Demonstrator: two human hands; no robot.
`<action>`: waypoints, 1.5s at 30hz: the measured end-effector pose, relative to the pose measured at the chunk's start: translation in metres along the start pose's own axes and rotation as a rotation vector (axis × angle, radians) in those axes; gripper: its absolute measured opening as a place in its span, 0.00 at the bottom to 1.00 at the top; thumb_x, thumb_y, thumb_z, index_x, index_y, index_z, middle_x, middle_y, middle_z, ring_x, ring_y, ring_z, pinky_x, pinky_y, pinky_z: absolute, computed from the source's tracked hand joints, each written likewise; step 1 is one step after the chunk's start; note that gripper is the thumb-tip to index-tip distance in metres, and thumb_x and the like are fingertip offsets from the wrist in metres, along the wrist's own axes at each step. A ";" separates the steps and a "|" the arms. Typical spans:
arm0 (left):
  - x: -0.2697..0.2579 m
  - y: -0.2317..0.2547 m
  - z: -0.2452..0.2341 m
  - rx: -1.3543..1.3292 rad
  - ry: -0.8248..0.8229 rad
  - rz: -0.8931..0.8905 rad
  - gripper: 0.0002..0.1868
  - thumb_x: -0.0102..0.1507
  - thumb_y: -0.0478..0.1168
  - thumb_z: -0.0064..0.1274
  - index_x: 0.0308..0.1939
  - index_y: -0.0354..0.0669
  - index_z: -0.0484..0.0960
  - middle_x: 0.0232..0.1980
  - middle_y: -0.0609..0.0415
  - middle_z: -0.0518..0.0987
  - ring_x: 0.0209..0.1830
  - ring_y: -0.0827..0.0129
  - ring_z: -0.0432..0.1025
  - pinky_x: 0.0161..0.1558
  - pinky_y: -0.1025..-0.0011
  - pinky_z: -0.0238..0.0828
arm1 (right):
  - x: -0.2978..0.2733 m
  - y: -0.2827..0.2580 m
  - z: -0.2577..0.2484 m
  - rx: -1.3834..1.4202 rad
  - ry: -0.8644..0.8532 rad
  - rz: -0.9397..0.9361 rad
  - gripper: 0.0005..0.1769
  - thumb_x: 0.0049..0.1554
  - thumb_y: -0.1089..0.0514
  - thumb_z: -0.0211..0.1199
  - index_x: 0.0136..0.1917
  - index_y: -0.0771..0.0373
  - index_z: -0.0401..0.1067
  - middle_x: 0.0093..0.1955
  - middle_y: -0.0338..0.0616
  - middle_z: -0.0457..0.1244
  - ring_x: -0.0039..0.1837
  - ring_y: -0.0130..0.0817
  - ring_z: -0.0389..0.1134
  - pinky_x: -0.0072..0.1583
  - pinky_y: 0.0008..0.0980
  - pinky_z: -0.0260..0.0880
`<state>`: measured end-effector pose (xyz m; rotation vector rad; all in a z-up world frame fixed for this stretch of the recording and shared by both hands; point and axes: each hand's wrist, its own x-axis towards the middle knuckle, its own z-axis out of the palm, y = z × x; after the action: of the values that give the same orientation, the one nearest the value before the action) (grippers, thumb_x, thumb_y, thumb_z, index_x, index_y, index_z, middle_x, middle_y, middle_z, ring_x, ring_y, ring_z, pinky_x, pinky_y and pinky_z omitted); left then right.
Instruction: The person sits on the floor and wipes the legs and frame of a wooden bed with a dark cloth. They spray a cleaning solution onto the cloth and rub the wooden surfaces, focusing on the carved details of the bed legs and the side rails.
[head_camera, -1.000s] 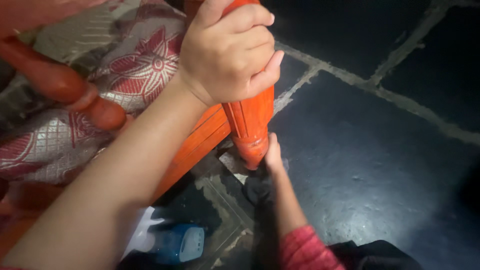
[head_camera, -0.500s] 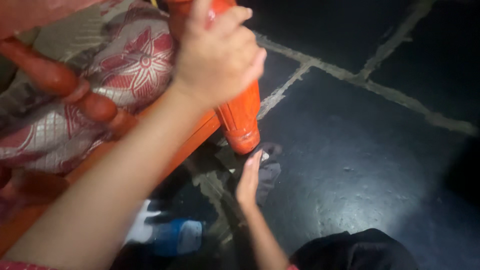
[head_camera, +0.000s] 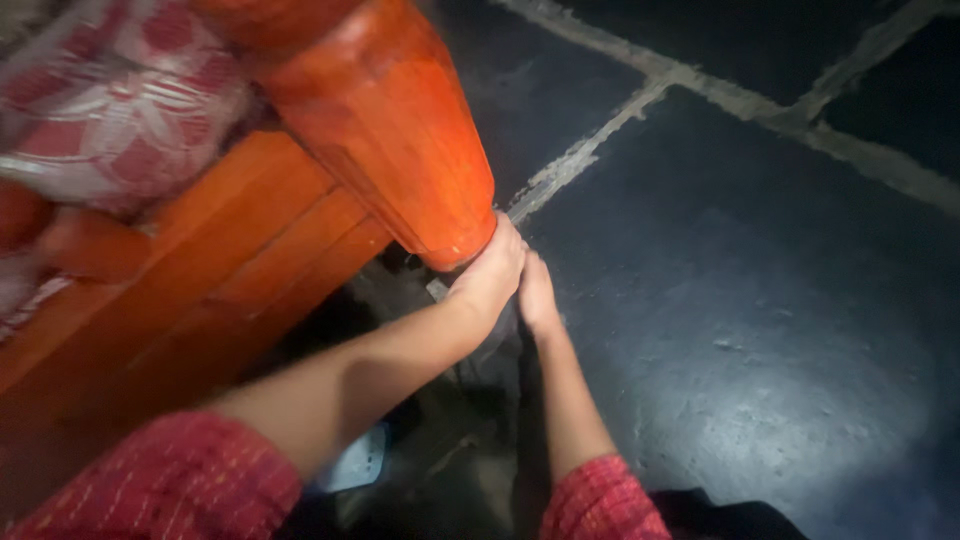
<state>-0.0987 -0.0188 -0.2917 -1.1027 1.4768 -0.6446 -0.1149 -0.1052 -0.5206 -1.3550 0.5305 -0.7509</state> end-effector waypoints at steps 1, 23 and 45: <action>0.010 0.001 0.000 0.007 -0.033 0.030 0.28 0.56 0.41 0.60 0.60 0.34 0.79 0.60 0.42 0.79 0.59 0.45 0.71 0.54 0.40 0.63 | 0.012 0.008 -0.003 -0.009 -0.021 0.049 0.30 0.69 0.46 0.39 0.60 0.71 0.73 0.60 0.54 0.70 0.63 0.38 0.67 0.66 0.37 0.65; 0.056 0.007 0.014 -0.202 -0.063 0.108 0.30 0.64 0.57 0.45 0.55 0.33 0.82 0.53 0.38 0.80 0.52 0.45 0.73 0.55 0.46 0.66 | 0.102 0.087 0.006 -0.033 -0.711 0.031 0.23 0.67 0.54 0.45 0.71 0.63 0.68 0.69 0.44 0.65 0.69 0.35 0.64 0.70 0.32 0.62; -0.023 -0.099 -0.057 -0.025 -0.386 0.248 0.53 0.58 0.63 0.44 0.78 0.35 0.47 0.81 0.33 0.53 0.79 0.40 0.48 0.74 0.45 0.42 | -0.032 -0.169 0.004 0.484 -0.130 0.258 0.31 0.64 0.43 0.44 0.74 0.60 0.64 0.73 0.46 0.63 0.74 0.45 0.67 0.70 0.39 0.65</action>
<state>-0.1269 -0.0499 -0.1826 -0.9777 1.2594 -0.2240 -0.1622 -0.0864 -0.3561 -0.8580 0.3789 -0.5301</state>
